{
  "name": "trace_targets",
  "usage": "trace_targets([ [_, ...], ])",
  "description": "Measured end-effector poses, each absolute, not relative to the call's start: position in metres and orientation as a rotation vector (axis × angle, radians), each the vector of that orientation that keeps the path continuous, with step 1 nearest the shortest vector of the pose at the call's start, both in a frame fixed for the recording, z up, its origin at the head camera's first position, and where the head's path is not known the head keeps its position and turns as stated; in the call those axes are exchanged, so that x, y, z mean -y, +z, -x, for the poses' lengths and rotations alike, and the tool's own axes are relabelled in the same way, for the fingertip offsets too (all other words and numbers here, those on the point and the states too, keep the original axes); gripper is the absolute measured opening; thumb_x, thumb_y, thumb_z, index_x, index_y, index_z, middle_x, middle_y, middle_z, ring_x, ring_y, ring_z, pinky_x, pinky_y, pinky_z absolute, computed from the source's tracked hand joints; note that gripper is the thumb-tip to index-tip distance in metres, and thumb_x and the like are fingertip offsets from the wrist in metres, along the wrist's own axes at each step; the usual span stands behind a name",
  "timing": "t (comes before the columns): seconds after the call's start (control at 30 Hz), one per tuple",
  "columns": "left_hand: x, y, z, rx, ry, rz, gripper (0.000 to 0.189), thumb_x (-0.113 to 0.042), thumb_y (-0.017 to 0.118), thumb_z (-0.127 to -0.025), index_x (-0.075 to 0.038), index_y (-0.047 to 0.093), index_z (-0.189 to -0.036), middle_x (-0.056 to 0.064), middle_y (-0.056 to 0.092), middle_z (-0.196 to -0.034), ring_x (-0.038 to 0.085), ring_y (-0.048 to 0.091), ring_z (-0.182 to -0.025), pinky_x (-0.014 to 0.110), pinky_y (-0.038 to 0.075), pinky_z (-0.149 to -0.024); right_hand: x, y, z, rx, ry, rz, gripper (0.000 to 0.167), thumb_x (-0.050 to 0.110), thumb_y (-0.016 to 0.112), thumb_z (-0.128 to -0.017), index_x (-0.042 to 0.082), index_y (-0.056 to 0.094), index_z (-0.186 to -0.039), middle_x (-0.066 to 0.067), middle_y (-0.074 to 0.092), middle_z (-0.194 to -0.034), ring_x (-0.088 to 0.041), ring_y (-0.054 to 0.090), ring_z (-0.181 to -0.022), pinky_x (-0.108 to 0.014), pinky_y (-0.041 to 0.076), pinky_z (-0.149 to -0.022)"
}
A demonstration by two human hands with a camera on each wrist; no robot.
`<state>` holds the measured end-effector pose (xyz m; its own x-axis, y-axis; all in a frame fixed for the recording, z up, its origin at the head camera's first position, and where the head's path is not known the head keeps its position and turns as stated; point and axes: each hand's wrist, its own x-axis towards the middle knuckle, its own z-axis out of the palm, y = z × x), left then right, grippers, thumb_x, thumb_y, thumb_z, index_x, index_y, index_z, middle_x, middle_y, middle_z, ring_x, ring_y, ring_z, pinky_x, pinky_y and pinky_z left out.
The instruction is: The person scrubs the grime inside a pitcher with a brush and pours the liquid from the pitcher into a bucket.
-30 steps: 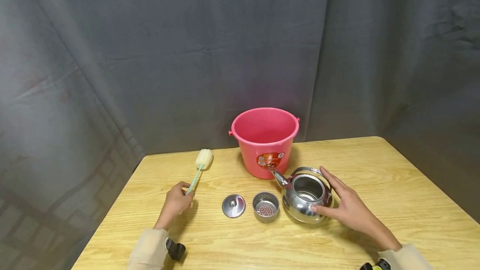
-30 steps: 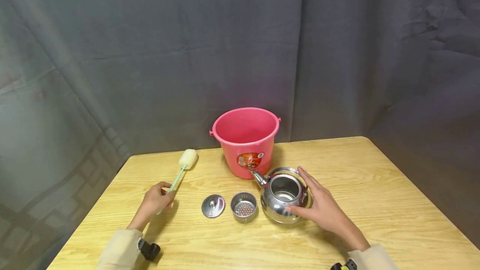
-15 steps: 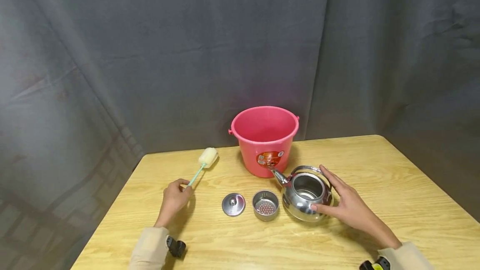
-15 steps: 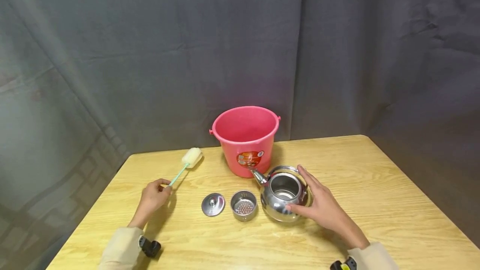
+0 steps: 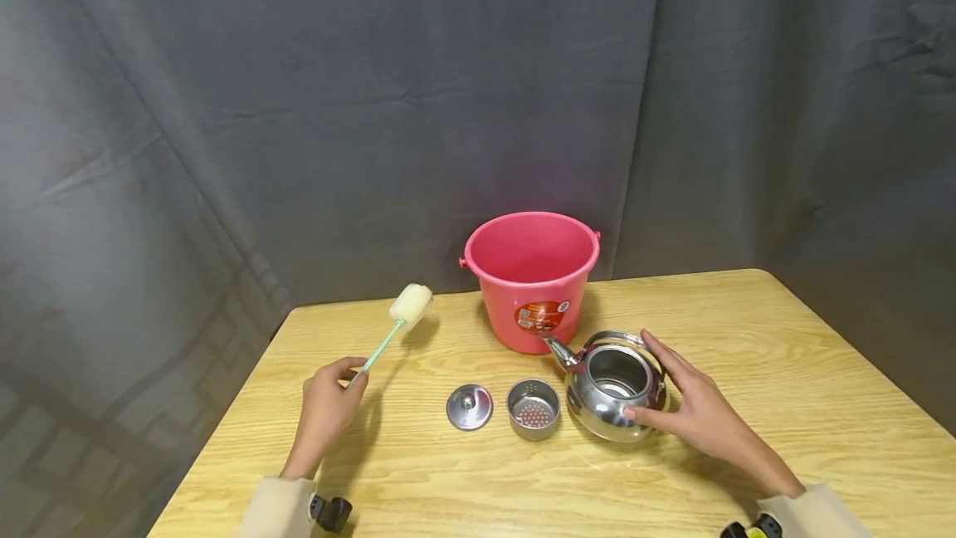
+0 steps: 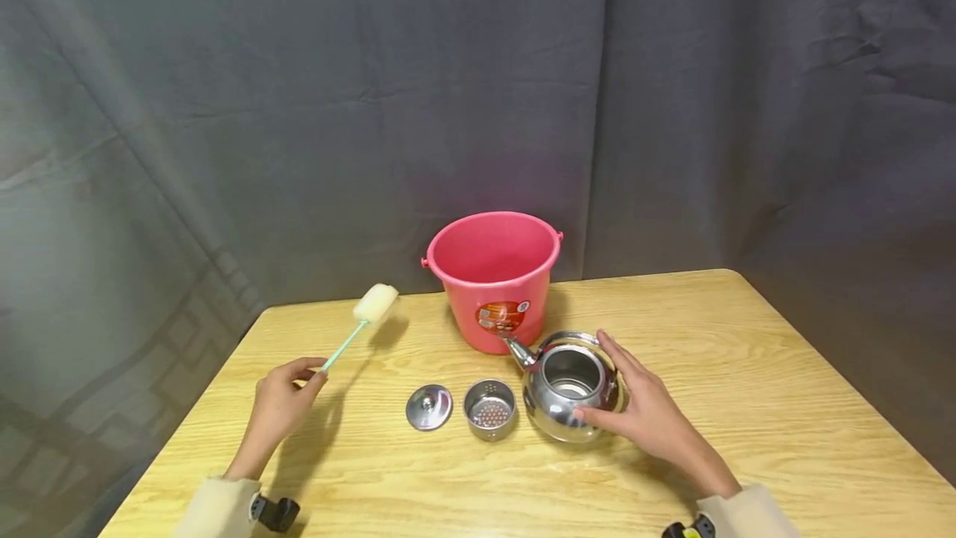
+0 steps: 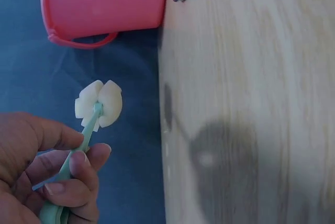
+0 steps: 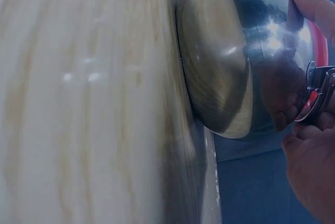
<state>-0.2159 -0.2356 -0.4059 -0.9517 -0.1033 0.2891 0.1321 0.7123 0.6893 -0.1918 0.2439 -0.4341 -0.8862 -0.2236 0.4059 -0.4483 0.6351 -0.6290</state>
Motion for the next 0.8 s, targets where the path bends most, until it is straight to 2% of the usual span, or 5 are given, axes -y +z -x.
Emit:
trace_targets([
  [0.17, 0.237, -0.400, 0.204, 2.587, -1.062, 0.052, 0.023, -0.007, 0.061, -0.093, 0.001, 0.069, -0.113, 0.015, 0.069, -0.089, 0.018, 0.058, -0.053, 0.027, 0.041, -0.041, -0.243, -0.435, 0.192, 2.545, 1.115, -0.556, 0.105, 0.033, 0.086, -0.071, 0.022, 0.023, -0.155, -0.027, 0.030, -0.149, -0.054, 0.033, -0.129, -0.070, 0.031, -0.095],
  [0.3, 0.238, -0.393, 0.195, 2.573, -1.037, 0.068, 0.022, -0.005, 0.063, -0.092, 0.001, 0.069, -0.112, 0.013, 0.070, -0.088, 0.016, 0.054, -0.050, 0.025, 0.038, -0.039, -0.243, -0.435, 0.191, 2.543, 1.119, -0.547, 0.105, 0.033, 0.086, -0.071, 0.024, 0.023, -0.155, -0.026, 0.031, -0.150, -0.053, 0.033, -0.130, -0.071, 0.030, -0.094],
  [0.53, 0.239, -0.387, 0.183, 2.580, -0.949, 0.120, 0.021, -0.001, 0.064, -0.090, 0.002, 0.070, -0.110, 0.017, 0.070, -0.097, 0.010, 0.049, -0.048, 0.024, 0.040, -0.039, -0.242, -0.439, 0.187, 2.555, 1.134, -0.524, 0.104, 0.034, 0.086, -0.072, 0.026, 0.023, -0.155, -0.026, 0.030, -0.150, -0.054, 0.035, -0.128, -0.069, 0.032, -0.095],
  [0.8, 0.237, -0.379, 0.173, 2.546, -0.940, 0.215, 0.019, 0.003, 0.067, -0.087, 0.002, 0.071, -0.105, 0.012, 0.070, -0.091, 0.006, 0.043, -0.042, 0.022, 0.036, -0.036, -0.241, -0.435, 0.190, 2.553, 1.143, -0.527, 0.104, 0.034, 0.085, -0.073, 0.025, 0.022, -0.155, -0.025, 0.029, -0.151, -0.053, 0.034, -0.129, -0.068, 0.032, -0.096],
])
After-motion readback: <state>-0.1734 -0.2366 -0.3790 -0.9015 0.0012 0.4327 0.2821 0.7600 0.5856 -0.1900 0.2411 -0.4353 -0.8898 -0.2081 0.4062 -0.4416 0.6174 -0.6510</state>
